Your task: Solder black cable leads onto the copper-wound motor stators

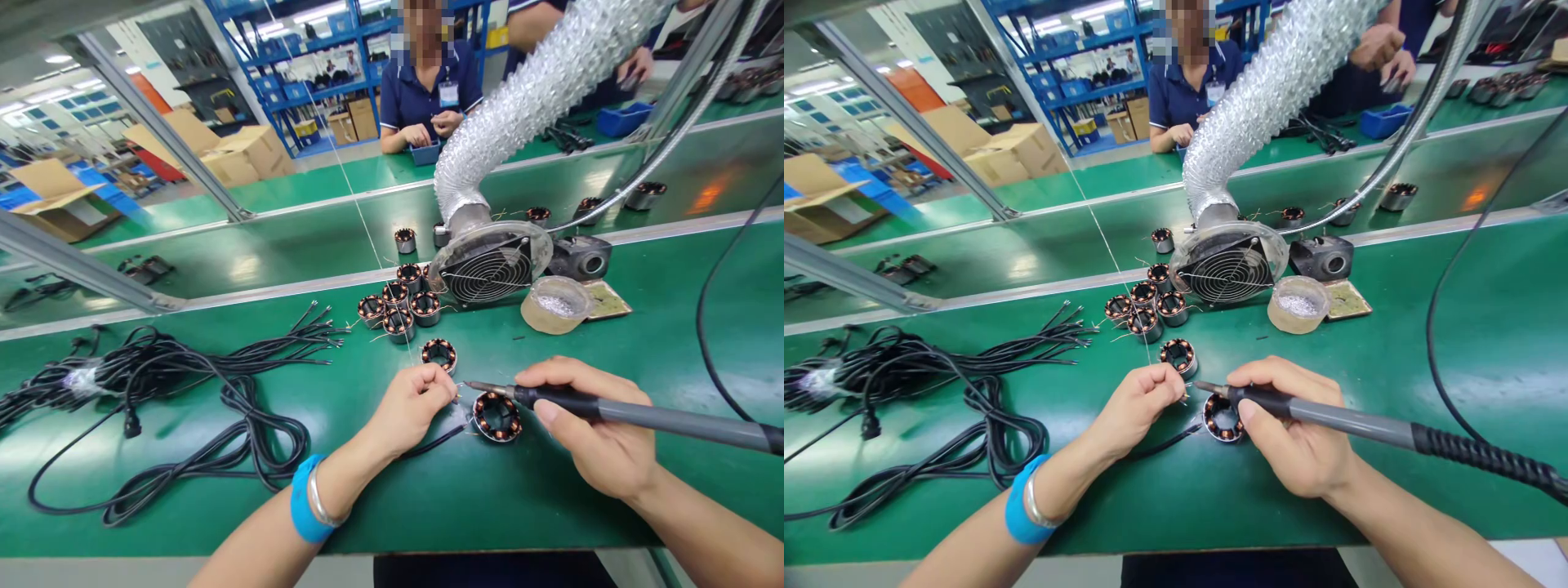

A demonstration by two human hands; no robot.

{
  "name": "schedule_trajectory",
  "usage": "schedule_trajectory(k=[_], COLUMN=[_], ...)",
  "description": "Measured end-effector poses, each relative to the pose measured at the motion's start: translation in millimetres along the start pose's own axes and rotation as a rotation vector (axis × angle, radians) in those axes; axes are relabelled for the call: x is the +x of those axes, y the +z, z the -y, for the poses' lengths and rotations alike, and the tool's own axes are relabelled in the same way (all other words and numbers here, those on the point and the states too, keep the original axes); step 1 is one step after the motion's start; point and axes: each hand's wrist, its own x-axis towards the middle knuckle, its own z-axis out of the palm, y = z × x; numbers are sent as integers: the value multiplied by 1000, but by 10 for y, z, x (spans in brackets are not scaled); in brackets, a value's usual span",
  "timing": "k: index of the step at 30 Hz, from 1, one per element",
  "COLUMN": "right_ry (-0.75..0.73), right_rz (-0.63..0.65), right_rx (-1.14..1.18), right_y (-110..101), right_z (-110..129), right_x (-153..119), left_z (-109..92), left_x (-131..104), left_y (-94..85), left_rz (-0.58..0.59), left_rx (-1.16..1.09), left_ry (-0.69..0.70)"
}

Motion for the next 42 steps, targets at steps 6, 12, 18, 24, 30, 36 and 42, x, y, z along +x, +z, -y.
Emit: schedule_trajectory(k=[6, 12, 18, 24, 30, 36, 42], right_ry=[2, 25, 42, -2, -164, -267, -285], right_rz=[-18, -13, 5, 9, 62, 104, 104], right_rx=[2, -5, -7, -9, -22, -66, -53], right_y=[-36, -18, 0, 25, 37, 55, 48], right_z=[-15, -20, -33, 2, 87, 122, 131], right_x=[4, 17, -6, 0, -15, -48, -49], left_z=[-5, 15, 23, 9, 16, 27, 40], left_x=[-5, -4, -7, -4, -7, 1, 8], left_y=[-4, -4, -9, -5, 0, -7, -1], left_rz=[-4, -10, 0, 18, 24, 25, 23], left_rx=[-25, 17, 16, 10, 15, 20, 20], left_ry=[3, 33, 37, 47, 37, 39, 32])
